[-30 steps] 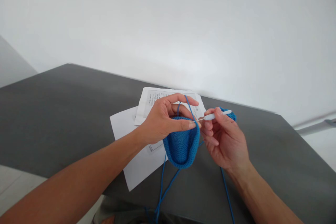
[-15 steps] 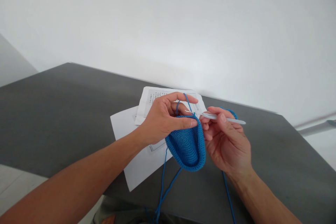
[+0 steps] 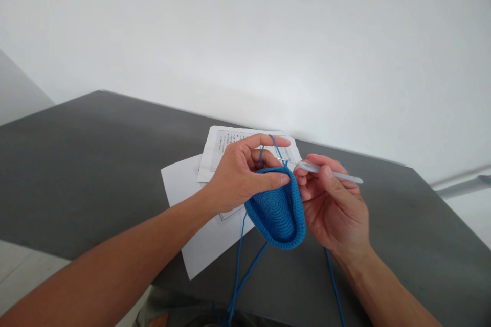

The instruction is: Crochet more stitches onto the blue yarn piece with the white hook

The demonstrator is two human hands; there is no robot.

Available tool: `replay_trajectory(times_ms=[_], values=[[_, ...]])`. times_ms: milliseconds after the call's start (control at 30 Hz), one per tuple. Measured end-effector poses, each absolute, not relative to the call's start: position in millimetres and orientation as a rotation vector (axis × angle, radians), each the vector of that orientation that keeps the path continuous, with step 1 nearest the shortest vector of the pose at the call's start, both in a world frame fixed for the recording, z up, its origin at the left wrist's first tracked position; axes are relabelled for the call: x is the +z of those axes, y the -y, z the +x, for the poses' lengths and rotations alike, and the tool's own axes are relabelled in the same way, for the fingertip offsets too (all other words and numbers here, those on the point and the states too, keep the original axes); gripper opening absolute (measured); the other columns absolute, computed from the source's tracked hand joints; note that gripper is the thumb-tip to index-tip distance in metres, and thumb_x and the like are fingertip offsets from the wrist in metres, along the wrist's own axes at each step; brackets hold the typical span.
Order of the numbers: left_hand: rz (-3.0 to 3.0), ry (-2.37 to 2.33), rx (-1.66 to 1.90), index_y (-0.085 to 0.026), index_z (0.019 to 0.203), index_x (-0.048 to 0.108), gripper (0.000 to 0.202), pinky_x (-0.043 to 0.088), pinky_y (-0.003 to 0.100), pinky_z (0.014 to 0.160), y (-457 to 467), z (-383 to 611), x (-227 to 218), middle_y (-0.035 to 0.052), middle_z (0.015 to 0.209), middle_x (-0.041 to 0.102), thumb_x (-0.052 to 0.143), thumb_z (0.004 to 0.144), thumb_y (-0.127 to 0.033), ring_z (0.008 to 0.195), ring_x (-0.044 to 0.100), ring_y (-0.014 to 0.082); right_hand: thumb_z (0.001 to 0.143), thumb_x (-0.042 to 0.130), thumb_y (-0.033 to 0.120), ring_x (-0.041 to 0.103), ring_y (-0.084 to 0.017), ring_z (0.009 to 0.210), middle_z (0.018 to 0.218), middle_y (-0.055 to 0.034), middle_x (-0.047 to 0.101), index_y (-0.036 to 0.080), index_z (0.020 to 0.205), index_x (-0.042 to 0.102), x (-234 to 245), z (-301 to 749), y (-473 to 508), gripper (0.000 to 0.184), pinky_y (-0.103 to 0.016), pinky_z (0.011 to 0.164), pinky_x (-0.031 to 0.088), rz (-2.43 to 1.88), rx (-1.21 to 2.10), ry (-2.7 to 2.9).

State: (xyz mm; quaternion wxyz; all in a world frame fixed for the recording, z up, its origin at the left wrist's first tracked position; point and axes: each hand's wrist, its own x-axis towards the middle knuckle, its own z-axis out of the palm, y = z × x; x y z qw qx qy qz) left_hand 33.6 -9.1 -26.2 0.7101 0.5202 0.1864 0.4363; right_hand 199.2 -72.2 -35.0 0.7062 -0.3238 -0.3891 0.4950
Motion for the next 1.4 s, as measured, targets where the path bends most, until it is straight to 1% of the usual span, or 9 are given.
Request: replay_trajectory(times_ms=[167, 500, 633, 733, 900, 1200, 1400], values=[[1.181, -0.435, 0.971, -0.017, 0.117, 0.071, 0.056, 0.052, 0.019, 0.063, 8.8, 33.0, -26.1, -0.0028, 0.074, 0.074, 0.090, 0.066, -0.007, 0.066, 0.067, 0.0093, 0.080, 0.087, 0.034, 0.066, -0.011, 0.063, 0.077, -0.0021, 0.079, 0.026, 0.094, 0.084, -34.6, 199.5, 71.9, 0.016, -0.019, 0.053, 0.055, -0.725, 1.093, 0.868], [1.187, -0.442, 0.965, -0.017, 0.119, 0.070, 0.055, 0.051, 0.021, 0.061, 9.4, 33.2, -25.7, -0.0020, 0.074, 0.073, 0.090, 0.067, -0.011, 0.065, 0.067, 0.0112, 0.083, 0.087, 0.033, 0.068, -0.009, 0.063, 0.079, -0.0019, 0.080, 0.026, 0.096, 0.084, -34.4, 199.5, 72.5, 0.016, -0.015, 0.057, 0.058, -0.702, 1.117, 0.874], [1.193, -0.441, 0.961, -0.016, 0.119, 0.069, 0.055, 0.050, 0.020, 0.060, 9.8, 33.8, -25.4, -0.0021, 0.075, 0.073, 0.089, 0.069, -0.011, 0.064, 0.065, 0.0102, 0.083, 0.087, 0.032, 0.069, -0.008, 0.064, 0.078, -0.0016, 0.080, 0.025, 0.096, 0.084, -34.1, 199.9, 72.6, 0.015, -0.014, 0.057, 0.058, -0.691, 1.125, 0.876], [1.202, -0.448, 0.959, -0.016, 0.121, 0.068, 0.054, 0.051, 0.021, 0.061, 10.3, 32.9, -25.1, -0.0020, 0.075, 0.072, 0.088, 0.071, -0.012, 0.066, 0.066, 0.0103, 0.083, 0.087, 0.032, 0.069, -0.008, 0.065, 0.078, -0.0014, 0.080, 0.025, 0.096, 0.084, -33.4, 200.0, 72.7, 0.015, -0.013, 0.057, 0.058, -0.695, 1.129, 0.868], [1.256, -0.468, 0.967, -0.016, 0.127, 0.066, 0.057, 0.049, 0.020, 0.061, 10.9, 31.6, -24.1, -0.0017, 0.073, 0.071, 0.087, 0.074, -0.014, 0.065, 0.063, 0.0097, 0.078, 0.090, 0.033, 0.068, -0.009, 0.061, 0.077, -0.0016, 0.080, 0.025, 0.093, 0.084, -31.7, 198.6, 72.5, 0.018, -0.016, 0.055, 0.058, -0.726, 1.114, 0.843], [1.247, -0.579, 0.971, -0.016, 0.126, 0.065, 0.066, 0.046, 0.020, 0.058, 13.8, 33.8, -17.3, -0.0037, 0.069, 0.068, 0.088, 0.065, -0.011, 0.062, 0.059, 0.0097, 0.074, 0.092, 0.033, 0.067, -0.012, 0.058, 0.074, -0.0026, 0.081, 0.025, 0.088, 0.085, -33.7, 195.1, 71.1, 0.018, -0.021, 0.048, 0.055, -0.787, 0.961, 0.886], [1.247, -0.567, 0.962, -0.017, 0.127, 0.066, 0.063, 0.046, 0.020, 0.059, 14.6, 32.5, -16.8, -0.0041, 0.068, 0.067, 0.085, 0.067, -0.011, 0.061, 0.059, 0.0098, 0.073, 0.093, 0.033, 0.067, -0.013, 0.057, 0.074, -0.0021, 0.081, 0.026, 0.087, 0.085, -33.3, 194.1, 71.6, 0.018, -0.023, 0.046, 0.053, -0.795, 0.974, 0.891]])
